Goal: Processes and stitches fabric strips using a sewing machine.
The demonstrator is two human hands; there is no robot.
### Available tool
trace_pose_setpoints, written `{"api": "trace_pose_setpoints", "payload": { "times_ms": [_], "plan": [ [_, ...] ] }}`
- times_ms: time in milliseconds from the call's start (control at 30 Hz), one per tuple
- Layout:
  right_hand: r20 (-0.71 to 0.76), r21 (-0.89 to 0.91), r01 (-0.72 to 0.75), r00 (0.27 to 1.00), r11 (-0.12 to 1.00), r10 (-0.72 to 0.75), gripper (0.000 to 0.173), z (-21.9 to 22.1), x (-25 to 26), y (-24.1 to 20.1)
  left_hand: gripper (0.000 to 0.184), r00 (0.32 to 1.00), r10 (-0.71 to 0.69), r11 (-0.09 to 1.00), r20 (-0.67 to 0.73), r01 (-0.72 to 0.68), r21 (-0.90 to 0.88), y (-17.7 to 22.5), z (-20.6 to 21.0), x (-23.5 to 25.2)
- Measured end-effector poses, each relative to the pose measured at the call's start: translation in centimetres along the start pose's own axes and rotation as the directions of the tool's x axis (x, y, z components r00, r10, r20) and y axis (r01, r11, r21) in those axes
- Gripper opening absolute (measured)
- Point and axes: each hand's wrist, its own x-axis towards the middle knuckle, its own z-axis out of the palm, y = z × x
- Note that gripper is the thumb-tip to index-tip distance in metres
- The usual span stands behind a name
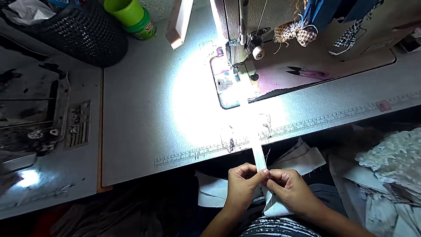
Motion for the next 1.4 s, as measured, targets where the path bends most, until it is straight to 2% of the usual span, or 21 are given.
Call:
{"api": "trace_pose_setpoints", "payload": {
  "times_ms": [67,133,233,300,367,467,500,533,567,633,667,700,767,833,933,1033,1100,1167,1267,1300,1400],
  "plan": [
    [-0.046,-0.208,0.154,0.985,0.966,-0.167,0.019,-1.1,0.1,-0.1,0.006,1.000,-0.012,1.000,-0.014,0.012,0.012,0.4,0.1,-0.1],
    [-0.070,-0.503,0.382,0.877,0.776,-0.476,0.022,-2.2,0.8,0.0,0.008,0.999,-0.044,0.999,-0.031,0.045,0.019,0.8,0.2,-0.3],
    [0.182,-0.666,0.613,0.686,0.425,-0.704,0.027,-3.4,2.2,0.3,0.009,0.995,-0.098,0.995,-0.014,0.098,-0.017,1.1,0.3,-0.3],
    [0.284,-0.652,0.701,0.580,0.290,-0.764,0.025,-3.3,3.1,1.2,0.010,0.994,-0.112,0.993,-0.005,0.112,-0.036,0.9,0.4,-0.2],
    [0.306,-0.631,0.735,0.528,0.247,-0.792,0.024,-3.2,3.8,2.2,0.008,0.992,-0.124,0.992,-0.006,0.123,-0.034,0.8,0.2,-0.2],
    [0.297,-0.629,0.738,0.518,0.244,-0.802,0.024,-3.2,4.3,3.3,0.004,0.988,-0.150,0.989,0.030,0.150,0.017,0.8,-0.6,-0.9],
    [0.289,-0.632,0.735,0.518,0.245,-0.805,0.023,-3.1,4.3,3.2,0.003,0.995,-0.091,0.992,0.048,0.087,0.086,0.8,-1.0,-1.3],
    [0.284,-0.635,0.733,0.517,0.246,-0.807,0.023,-3.0,4.1,3.0,0.006,0.997,0.050,0.979,0.054,-0.060,0.196,0.8,-1.3,-1.6],
    [0.276,-0.633,0.733,0.513,0.248,-0.813,0.022,-2.9,4.0,2.8,0.010,0.959,0.275,0.894,0.062,-0.279,0.351,0.7,-1.6,-1.7],
    [0.253,-0.623,0.737,0.507,0.263,-0.824,0.021,-2.8,3.6,2.3,0.014,0.718,0.672,0.496,0.180,-0.618,0.610,1.1,-2.5,-0.4],
    [0.230,-0.606,0.745,0.501,0.280,-0.834,0.020,-2.6,3.5,2.1,0.015,0.597,0.752,0.282,0.280,-0.676,0.681,1.6,-2.9,0.7],
    [0.205,-0.585,0.754,0.494,0.299,-0.845,0.019,-2.4,3.5,1.8,0.020,0.524,0.758,0.108,0.388,-0.689,0.717,2.2,-3.1,1.8],
    [0.175,-0.563,0.763,0.487,0.319,-0.856,0.018,-2.2,3.4,1.4,0.026,0.468,0.687,-0.105,0.556,-0.693,0.713,2.9,-3.2,3.9],
    [0.154,-0.563,0.759,0.484,0.326,-0.861,0.019,-2.0,3.4,1.5,0.025,0.398,0.647,-0.199,0.650,-0.735,0.649,2.8,-3.3,5.6],
    [0.165,-0.603,0.734,0.498,0.312,-0.851,0.019,-1.9,3.6,2.7,0.024,0.318,0.635,-0.235,0.704,-0.789,0.568,2.0,-3.7,6.7],
    [0.195,-0.623,0.726,0.504,0.291,-0.841,0.019,-1.9,3.5,2.7,0.027,0.333,0.597,-0.190,0.730,-0.825,0.532,2.5,-4.0,6.7],
    [0.242,-0.599,0.748,0.510,0.286,-0.825,0.019,-1.9,3.3,2.0,0.031,0.398,0.562,-0.044,0.725,-0.861,0.507,3.6,-4.2,6.7],
    [0.294,-0.575,0.769,0.513,0.280,-0.806,0.018,-2.0,3.3,1.6,0.030,0.517,0.533,0.167,0.669,-0.840,0.516,5.3,-4.2,7.1],
    [0.299,-0.571,0.763,0.538,0.304,-0.788,0.019,-2.1,3.4,1.7,0.035,0.786,0.454,0.403,0.420,-0.602,0.689,9.4,-3.4,9.1],
    [0.288,-0.579,0.750,0.556,0.320,-0.780,0.019,-2.0,3.3,1.7,0.037,0.836,0.434,0.450,0.336,-0.524,0.723,10.8,-3.3,10.5],
    [0.247,-0.587,0.723,0.589,0.365,-0.769,0.017,-1.7,3.1,1.6,0.041,0.826,0.473,0.467,0.306,-0.530,0.708,12.5,-3.7,15.9]
  ]
}}
